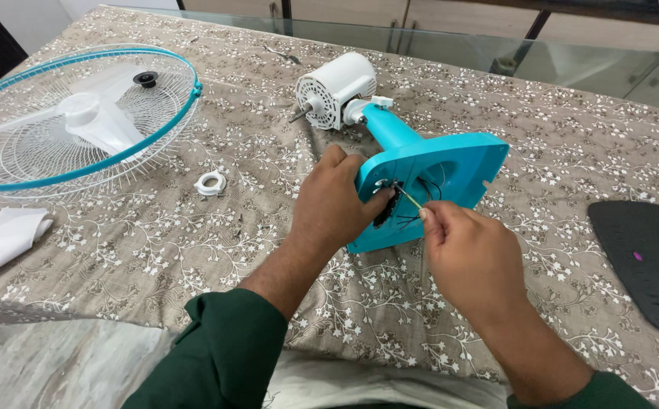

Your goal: The person reassembles an electric fan by securing the motor housing to the base with a screwdriver, connecting internal wires, installing a black control module, and fastening the rear cover plate with screws.

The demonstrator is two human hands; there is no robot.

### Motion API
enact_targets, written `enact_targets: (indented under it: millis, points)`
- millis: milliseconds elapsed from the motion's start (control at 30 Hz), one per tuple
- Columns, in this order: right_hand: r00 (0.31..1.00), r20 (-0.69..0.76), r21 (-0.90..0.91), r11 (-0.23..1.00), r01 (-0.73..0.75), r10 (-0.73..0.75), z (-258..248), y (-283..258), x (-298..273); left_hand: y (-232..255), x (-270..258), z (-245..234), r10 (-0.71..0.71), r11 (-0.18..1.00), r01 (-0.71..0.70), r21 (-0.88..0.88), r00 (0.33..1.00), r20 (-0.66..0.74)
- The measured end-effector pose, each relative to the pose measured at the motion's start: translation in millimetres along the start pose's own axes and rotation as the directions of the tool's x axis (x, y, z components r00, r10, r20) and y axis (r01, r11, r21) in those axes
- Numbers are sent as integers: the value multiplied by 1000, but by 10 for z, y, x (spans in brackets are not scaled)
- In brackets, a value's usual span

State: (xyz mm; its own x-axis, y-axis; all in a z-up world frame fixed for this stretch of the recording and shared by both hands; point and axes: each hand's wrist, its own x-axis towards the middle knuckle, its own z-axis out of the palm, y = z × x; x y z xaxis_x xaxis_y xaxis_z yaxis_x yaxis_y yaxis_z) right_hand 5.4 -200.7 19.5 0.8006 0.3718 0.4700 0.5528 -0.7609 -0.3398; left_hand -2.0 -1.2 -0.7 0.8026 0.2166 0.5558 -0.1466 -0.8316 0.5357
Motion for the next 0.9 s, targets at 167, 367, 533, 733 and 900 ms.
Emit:
enact_targets:
  millis: [167,367,533,733,900]
  points:
    - [978,98,101,976,-193,184,23,8,101,0,-4,12,4,1000,-4,14,1000,-14]
    - [994,2,138,984,-113,114,-22,15,102,-27,2,28,14,1000,-14,1,1000,-15]
    - [946,191,99,954,-283,261,-4,50,115,-35,-20,55,23,1000,-24,-20,998,-50]
    - [1000,7,157,987,-22,22,64,92,88,-32,-17,59,36,999,-38,-23,997,-69]
    - [998,16,84,995,-61,60,7,34,48,-40,-3,55,6,1000,-6,-10,1000,-13]
